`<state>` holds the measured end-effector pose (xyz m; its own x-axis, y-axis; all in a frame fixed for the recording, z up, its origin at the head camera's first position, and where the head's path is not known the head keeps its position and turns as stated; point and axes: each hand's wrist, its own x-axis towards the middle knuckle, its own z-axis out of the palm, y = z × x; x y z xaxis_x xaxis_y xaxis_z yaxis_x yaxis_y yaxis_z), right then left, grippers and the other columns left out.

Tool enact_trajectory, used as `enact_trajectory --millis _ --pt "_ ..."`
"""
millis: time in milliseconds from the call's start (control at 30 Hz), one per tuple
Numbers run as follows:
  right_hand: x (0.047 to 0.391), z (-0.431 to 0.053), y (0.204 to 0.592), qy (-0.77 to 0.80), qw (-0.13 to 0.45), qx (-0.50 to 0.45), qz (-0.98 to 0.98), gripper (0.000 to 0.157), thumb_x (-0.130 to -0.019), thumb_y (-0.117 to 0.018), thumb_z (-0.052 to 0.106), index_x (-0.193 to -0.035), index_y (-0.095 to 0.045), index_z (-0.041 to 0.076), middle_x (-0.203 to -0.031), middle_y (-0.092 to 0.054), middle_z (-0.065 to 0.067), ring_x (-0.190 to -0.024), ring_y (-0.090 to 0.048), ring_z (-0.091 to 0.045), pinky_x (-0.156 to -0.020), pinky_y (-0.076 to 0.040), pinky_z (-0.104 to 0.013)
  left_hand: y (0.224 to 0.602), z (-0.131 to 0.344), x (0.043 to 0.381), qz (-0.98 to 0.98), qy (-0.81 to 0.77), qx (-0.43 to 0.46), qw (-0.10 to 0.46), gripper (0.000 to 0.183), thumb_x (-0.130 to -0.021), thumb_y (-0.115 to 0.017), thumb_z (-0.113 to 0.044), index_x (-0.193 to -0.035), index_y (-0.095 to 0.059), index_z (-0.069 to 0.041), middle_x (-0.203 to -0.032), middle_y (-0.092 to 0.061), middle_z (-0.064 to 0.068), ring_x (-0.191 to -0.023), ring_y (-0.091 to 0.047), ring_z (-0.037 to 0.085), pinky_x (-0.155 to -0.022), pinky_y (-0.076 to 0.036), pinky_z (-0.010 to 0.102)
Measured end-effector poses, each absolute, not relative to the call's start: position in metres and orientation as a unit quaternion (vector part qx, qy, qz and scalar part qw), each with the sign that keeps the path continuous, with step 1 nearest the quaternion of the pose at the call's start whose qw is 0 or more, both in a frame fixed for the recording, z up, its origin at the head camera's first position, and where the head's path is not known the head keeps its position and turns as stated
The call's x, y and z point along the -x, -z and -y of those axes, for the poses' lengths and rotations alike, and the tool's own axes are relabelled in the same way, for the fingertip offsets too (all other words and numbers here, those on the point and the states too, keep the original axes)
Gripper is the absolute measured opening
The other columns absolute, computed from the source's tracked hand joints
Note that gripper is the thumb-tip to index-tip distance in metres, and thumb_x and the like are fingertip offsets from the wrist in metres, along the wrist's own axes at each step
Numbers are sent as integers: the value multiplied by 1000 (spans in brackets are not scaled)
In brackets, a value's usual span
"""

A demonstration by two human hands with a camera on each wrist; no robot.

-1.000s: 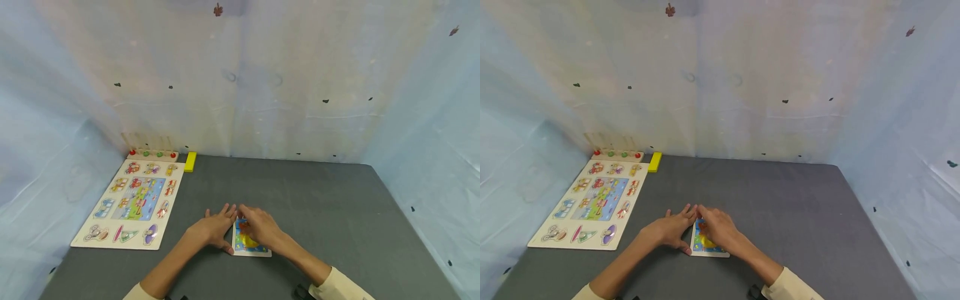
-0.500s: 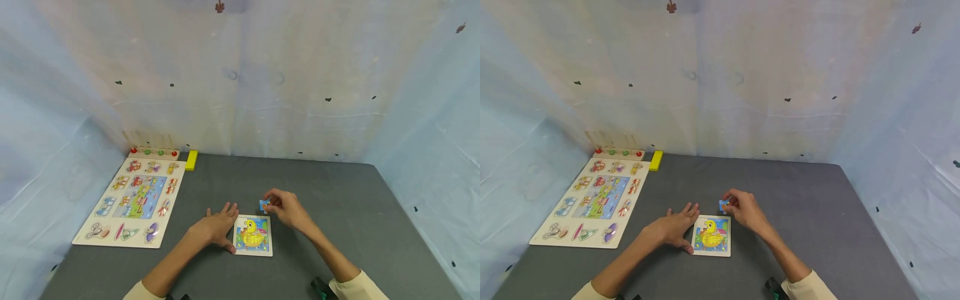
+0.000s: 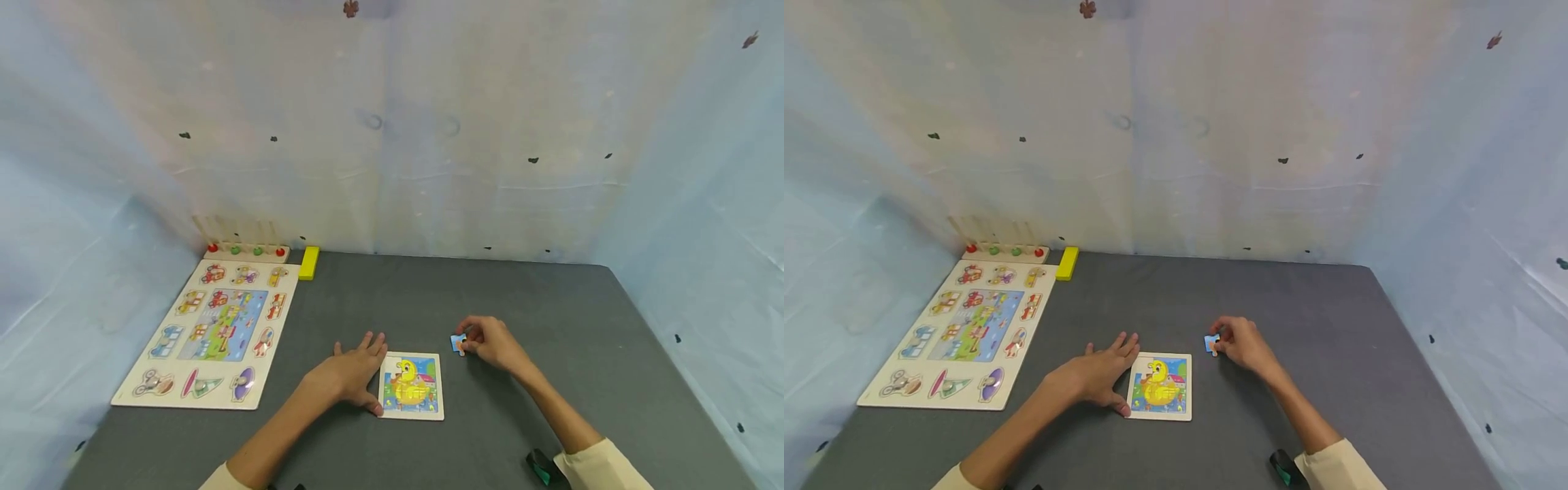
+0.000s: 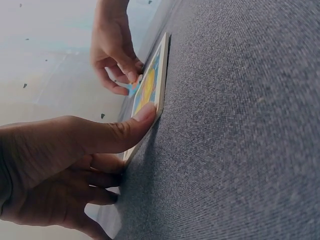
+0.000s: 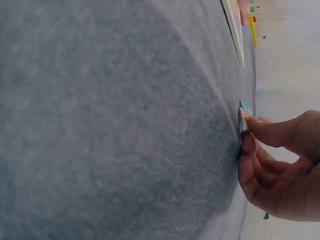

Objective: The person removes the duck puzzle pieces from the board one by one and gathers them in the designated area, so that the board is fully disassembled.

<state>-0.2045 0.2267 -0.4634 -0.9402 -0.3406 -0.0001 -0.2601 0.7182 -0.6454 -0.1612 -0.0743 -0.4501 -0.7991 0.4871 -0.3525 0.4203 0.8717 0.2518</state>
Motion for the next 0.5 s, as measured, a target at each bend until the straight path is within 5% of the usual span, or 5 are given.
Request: enact_trajectory --millis 500 --pt "199 -217 457 239 49 141 -960 19 -87 -85 13 -99 -73 5 -74 -64 0 -62 -53 -7 -57 -42 -25 450 72 161 -945 -80 -237 212 116 -71 -94 -51 -162 -37 -6 -175 -26 10 -164 -23 31 -118 -31 75"
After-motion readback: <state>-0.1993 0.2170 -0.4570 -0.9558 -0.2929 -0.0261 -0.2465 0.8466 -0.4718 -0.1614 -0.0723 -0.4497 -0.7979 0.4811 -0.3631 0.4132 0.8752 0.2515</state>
